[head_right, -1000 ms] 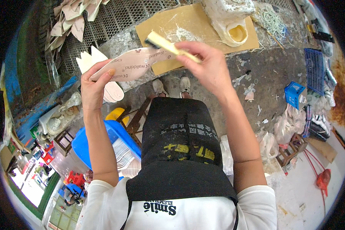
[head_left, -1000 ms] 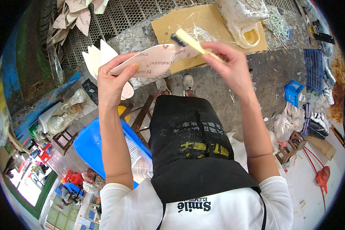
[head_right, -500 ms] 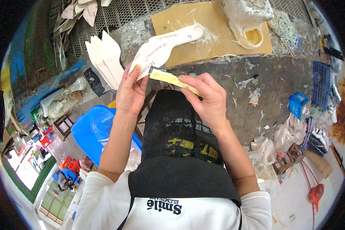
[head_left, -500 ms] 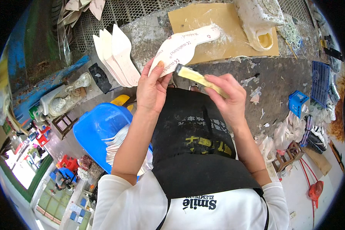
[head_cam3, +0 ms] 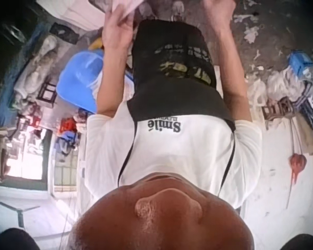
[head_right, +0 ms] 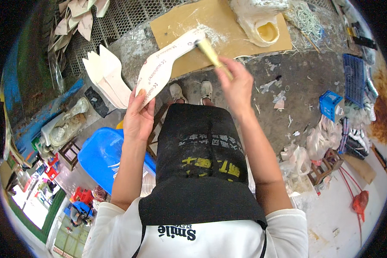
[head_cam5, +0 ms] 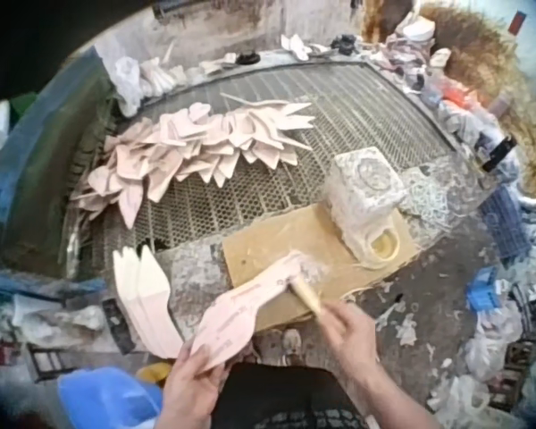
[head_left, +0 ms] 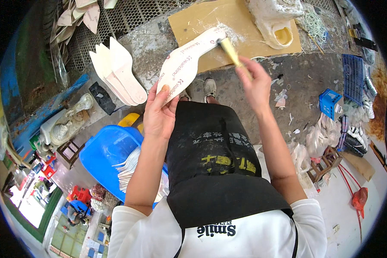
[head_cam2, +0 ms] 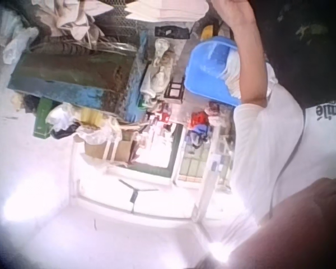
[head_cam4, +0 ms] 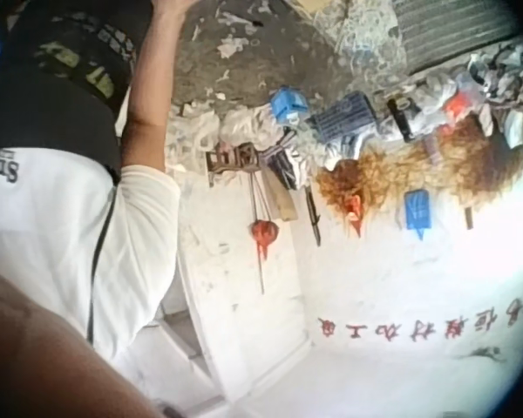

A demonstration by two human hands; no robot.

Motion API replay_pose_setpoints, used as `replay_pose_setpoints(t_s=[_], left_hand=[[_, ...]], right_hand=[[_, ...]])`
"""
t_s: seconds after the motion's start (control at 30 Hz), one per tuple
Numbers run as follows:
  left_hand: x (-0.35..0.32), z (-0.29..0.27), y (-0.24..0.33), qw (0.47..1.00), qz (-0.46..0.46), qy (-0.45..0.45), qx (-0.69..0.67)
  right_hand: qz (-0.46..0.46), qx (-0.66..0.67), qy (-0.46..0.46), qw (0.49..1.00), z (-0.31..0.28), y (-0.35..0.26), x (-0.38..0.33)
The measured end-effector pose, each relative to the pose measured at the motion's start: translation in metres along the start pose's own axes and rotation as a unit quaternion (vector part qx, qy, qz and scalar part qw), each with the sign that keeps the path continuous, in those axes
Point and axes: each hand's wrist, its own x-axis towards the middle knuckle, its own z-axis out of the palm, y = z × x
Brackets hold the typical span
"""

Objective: The person applies adhesive onto shoe insoles one by one using a small brush, stacks the insoles, and arranges stacks of insoles in a blue bin by hand.

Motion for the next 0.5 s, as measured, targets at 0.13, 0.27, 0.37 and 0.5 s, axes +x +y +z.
replay_pose_setpoints(t_s=[0.13,0.27,0.37,0.5], left_hand=[[0.005,-0.008,0.0,0.999,-0.011,0.006,-0.045],[0.01,-0.017,0.006,0.998,-0.029,-0.001,-0.048],[0.021,-0.024,0.012,0.999,-0.002,-0.04,0.019],[0.03,-0.024,0.027,0.98,0.095,-0.053,0.165]], right_hand=[[-0.03,-0.052,0.015,0.998,-0.009,-0.012,0.006],[-0.024,-0.069,-0.016,0.997,-0.002,-0.015,0.009],[0.022,-0.106,-0.04,0.993,-0.009,-0.018,0.055],[-0.106,-0.136,-0.115,0.978,-0.002,-0.061,0.062]])
